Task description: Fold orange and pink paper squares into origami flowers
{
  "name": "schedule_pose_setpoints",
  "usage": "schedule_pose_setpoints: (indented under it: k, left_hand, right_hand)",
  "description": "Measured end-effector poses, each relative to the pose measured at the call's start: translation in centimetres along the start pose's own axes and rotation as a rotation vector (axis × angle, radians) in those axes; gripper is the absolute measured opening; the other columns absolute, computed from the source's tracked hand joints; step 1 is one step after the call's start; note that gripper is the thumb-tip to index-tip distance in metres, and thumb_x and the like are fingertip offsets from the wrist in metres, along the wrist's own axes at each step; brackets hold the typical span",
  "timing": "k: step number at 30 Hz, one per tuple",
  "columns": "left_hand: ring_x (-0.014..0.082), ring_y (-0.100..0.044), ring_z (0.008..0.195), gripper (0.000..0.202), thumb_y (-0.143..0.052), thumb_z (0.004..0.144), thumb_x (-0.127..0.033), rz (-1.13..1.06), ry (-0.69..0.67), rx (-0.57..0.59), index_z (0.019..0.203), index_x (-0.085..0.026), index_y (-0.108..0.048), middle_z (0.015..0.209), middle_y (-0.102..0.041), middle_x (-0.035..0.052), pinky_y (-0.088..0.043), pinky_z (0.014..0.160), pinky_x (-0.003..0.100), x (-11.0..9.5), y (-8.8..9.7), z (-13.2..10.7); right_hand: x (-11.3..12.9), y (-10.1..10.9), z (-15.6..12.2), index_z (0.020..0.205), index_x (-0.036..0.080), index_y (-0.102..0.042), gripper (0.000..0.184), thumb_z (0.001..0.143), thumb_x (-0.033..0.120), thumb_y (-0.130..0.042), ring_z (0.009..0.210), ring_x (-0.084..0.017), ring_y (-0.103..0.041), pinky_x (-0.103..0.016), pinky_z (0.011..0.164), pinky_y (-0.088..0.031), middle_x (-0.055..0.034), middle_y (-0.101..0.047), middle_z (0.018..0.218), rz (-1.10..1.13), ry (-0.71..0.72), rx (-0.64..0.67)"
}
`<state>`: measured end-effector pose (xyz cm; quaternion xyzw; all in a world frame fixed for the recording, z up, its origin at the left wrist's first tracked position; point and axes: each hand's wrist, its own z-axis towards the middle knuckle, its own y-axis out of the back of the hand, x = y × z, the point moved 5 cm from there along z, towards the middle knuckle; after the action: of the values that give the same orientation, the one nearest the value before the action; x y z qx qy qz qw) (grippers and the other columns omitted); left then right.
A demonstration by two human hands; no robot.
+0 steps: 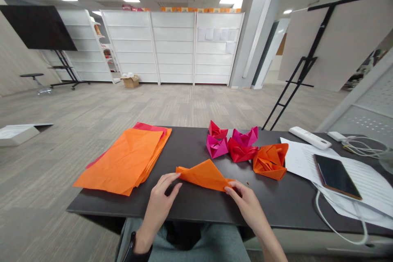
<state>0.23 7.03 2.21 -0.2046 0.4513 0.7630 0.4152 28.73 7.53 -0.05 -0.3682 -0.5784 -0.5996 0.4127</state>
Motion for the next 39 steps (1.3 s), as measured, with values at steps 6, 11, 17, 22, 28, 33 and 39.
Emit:
schedule_pose_setpoints:
  k: [6, 11, 17, 22, 28, 33, 39]
  left_hand:
    - [0.0227, -0.064, 0.112, 0.029, -0.059, 0.092, -0.027, -0.001, 0.052, 0.049, 0.120, -0.028, -0.065, 0.120, -0.067, 0.0052, -0.057, 0.091, 0.036, 0.8, -0.7, 0.0]
    - [0.0204, -0.070, 0.090, 0.017, -0.059, 0.092, -0.029, -0.025, 0.089, 0.025, 0.105, -0.025, -0.069, 0.096, -0.070, 0.0037, -0.059, 0.082, 0.032, 1.2, -0.9, -0.2]
    - [0.0204, -0.070, 0.085, 0.016, -0.060, 0.091, -0.031, -0.016, 0.111, 0.023, 0.102, -0.025, -0.070, 0.089, -0.069, 0.0038, -0.058, 0.080, 0.030, 3.5, -1.8, -0.8]
    - [0.0215, -0.070, 0.087, 0.020, -0.061, 0.089, -0.031, 0.018, 0.165, 0.102, 0.106, -0.026, -0.071, 0.090, -0.071, 0.0045, -0.058, 0.082, 0.032, 5.4, -2.6, -0.9]
    - [0.0235, -0.069, 0.089, 0.020, -0.060, 0.088, -0.034, 0.020, 0.254, 0.111, 0.101, -0.026, -0.072, 0.092, -0.071, 0.0053, -0.057, 0.084, 0.035, 5.2, -2.4, -0.8]
    - [0.0235, -0.068, 0.089, 0.019, -0.059, 0.087, -0.033, 0.014, 0.267, 0.119, 0.100, -0.025, -0.070, 0.090, -0.071, 0.0050, -0.056, 0.084, 0.034, 4.3, -2.1, -0.6]
    - [0.0235, -0.068, 0.093, 0.011, -0.059, 0.088, -0.030, 0.078, 0.148, 0.127, 0.082, -0.024, -0.067, 0.093, -0.070, 0.0054, -0.056, 0.084, 0.034, 3.4, -1.8, -0.1]
  right_hand:
    - [-0.2, 0.0, 0.0, 0.082, 0.022, -0.069, 0.031, 0.087, 0.050, -0.057, 0.089, -0.024, -0.065, -0.028, 0.082, -0.047, -0.0041, -0.070, 0.089, -0.018, 0.007, -0.009]
    - [-0.7, -0.1, 0.0, 0.081, 0.023, -0.070, 0.032, 0.086, 0.052, -0.058, 0.087, -0.023, -0.066, -0.025, 0.078, -0.048, -0.0037, -0.070, 0.087, -0.067, 0.030, -0.049]
    - [-1.7, -0.3, 0.1, 0.083, 0.024, -0.070, 0.032, 0.089, 0.052, -0.056, 0.086, -0.021, -0.068, -0.022, 0.079, -0.049, -0.0034, -0.071, 0.088, -0.123, 0.090, -0.056]
    - [-1.4, -0.3, 0.2, 0.085, 0.023, -0.069, 0.030, 0.091, 0.049, -0.055, 0.080, -0.019, -0.068, -0.020, 0.076, -0.050, -0.0026, -0.071, 0.085, -0.169, 0.120, -0.066]
    - [-0.8, -0.3, 0.2, 0.089, 0.024, -0.069, 0.030, 0.089, 0.051, -0.056, 0.074, -0.018, -0.068, -0.020, 0.072, -0.051, -0.0024, -0.073, 0.084, -0.198, 0.138, -0.129]
    - [-0.4, -0.4, 0.0, 0.081, 0.024, -0.067, 0.031, 0.090, 0.050, -0.054, 0.073, -0.017, -0.068, -0.019, 0.069, -0.050, -0.0016, -0.070, 0.078, -0.188, 0.183, -0.129]
    - [-0.7, -0.2, 0.2, 0.081, 0.024, -0.066, 0.031, 0.091, 0.050, -0.053, 0.074, -0.016, -0.069, -0.017, 0.070, -0.050, -0.0012, -0.071, 0.079, -0.192, 0.211, -0.107]
